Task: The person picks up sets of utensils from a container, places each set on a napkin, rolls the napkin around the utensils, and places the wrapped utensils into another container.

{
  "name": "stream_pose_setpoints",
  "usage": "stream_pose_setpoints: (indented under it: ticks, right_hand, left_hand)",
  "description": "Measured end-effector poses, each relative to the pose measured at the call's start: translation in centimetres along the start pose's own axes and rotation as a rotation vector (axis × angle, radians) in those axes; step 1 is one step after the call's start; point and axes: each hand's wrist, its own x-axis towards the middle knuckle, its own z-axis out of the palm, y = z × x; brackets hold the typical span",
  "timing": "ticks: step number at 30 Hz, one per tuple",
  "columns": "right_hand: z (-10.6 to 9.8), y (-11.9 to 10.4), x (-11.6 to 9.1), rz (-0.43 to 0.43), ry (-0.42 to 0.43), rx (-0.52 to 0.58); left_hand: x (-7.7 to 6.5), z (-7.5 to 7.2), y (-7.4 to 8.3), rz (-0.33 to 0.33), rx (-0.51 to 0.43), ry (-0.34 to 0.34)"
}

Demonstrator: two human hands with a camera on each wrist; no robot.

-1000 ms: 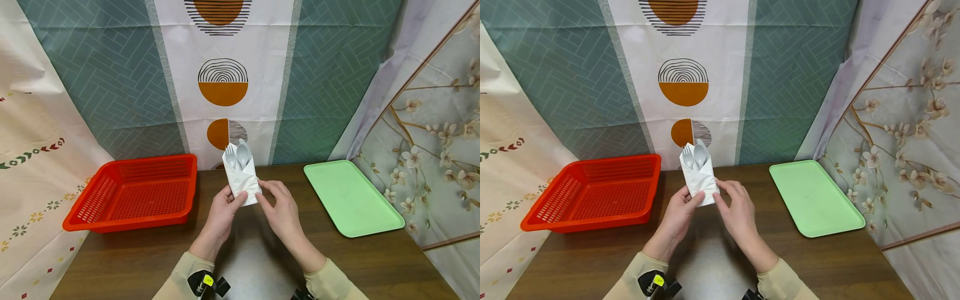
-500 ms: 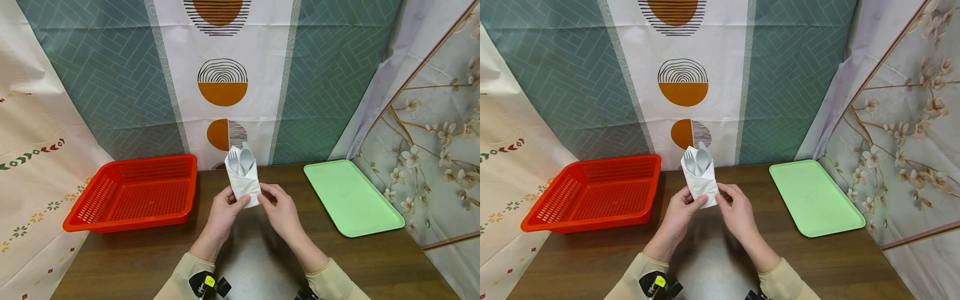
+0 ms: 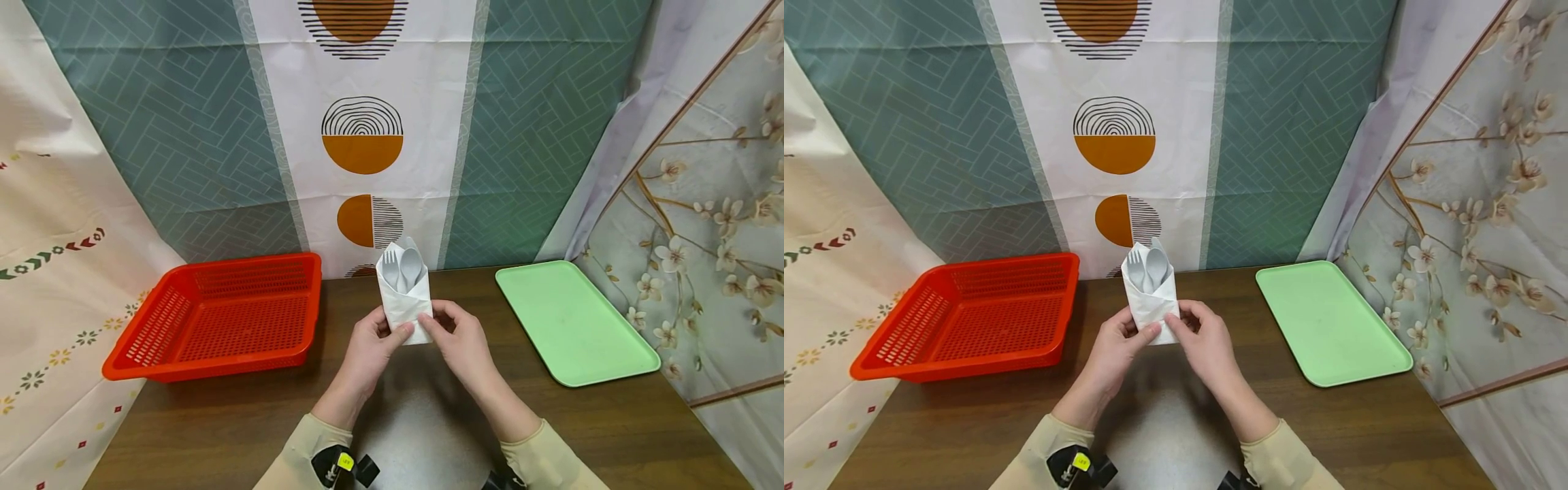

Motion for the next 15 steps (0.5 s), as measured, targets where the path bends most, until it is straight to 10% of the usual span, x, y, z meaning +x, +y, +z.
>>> stream_pose_setpoints:
  ticks: [15]
  right_hand:
    - [0.04,-0.08,0.08,0.046,-0.003,0.042]
  left_hand:
    - [-0.05,0.07,0.02,-0.002,-0.002,-0.011]
